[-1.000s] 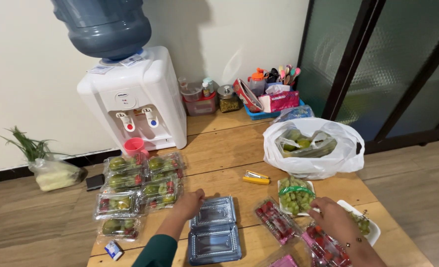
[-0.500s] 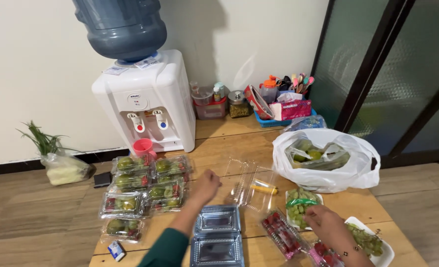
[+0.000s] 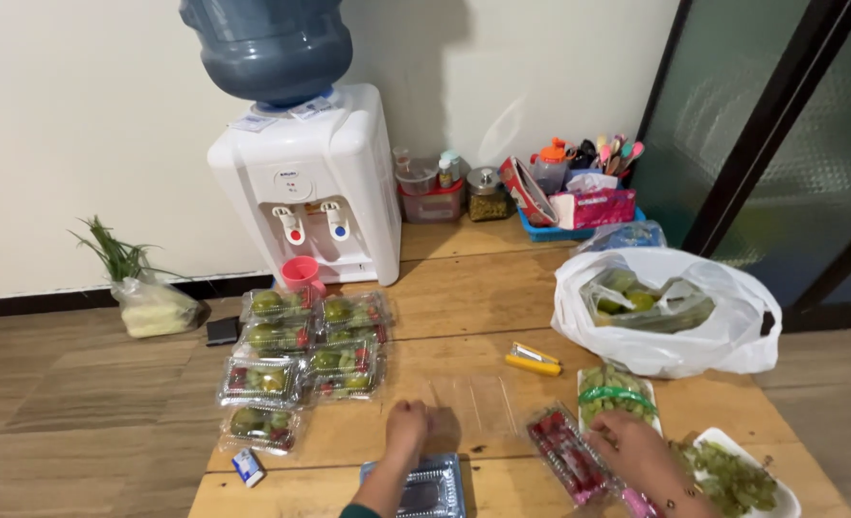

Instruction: The person sorts citrus fruits and grapes into plastic containers, using a yellow utility knife to cut away stems and leaves before closing the lids.

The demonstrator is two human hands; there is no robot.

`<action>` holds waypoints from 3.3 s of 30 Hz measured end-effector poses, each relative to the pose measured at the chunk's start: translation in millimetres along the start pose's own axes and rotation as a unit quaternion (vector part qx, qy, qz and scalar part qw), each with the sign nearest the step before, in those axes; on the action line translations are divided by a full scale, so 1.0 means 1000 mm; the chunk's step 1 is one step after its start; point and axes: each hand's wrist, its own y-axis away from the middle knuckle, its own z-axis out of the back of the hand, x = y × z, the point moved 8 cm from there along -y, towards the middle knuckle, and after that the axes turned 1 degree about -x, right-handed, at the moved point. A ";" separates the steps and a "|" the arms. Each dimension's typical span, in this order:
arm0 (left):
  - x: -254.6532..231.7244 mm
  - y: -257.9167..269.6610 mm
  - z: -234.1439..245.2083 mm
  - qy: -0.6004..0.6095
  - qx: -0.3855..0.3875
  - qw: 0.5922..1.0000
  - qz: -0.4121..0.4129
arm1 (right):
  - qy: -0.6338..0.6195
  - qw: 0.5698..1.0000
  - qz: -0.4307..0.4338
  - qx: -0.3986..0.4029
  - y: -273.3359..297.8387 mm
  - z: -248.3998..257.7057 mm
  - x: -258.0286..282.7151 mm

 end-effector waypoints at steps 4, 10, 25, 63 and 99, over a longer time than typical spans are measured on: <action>-0.019 0.013 0.000 0.269 0.010 0.962 0.054 | 0.025 1.000 -0.002 -0.016 0.009 0.013 0.019; -0.015 0.011 -0.070 0.515 0.026 0.856 0.035 | 0.037 0.999 -0.022 -0.020 0.002 0.010 -0.007; -0.006 0.102 -0.147 0.169 0.158 0.940 0.253 | 0.079 0.996 0.008 -0.049 -0.004 0.027 -0.035; -0.061 0.180 -0.051 -0.072 0.207 0.968 -0.119 | 0.161 0.947 0.106 0.258 0.093 -0.052 0.117; -0.061 0.156 -0.098 0.572 0.367 0.708 0.189 | 0.243 0.925 0.257 0.140 0.019 -0.071 0.213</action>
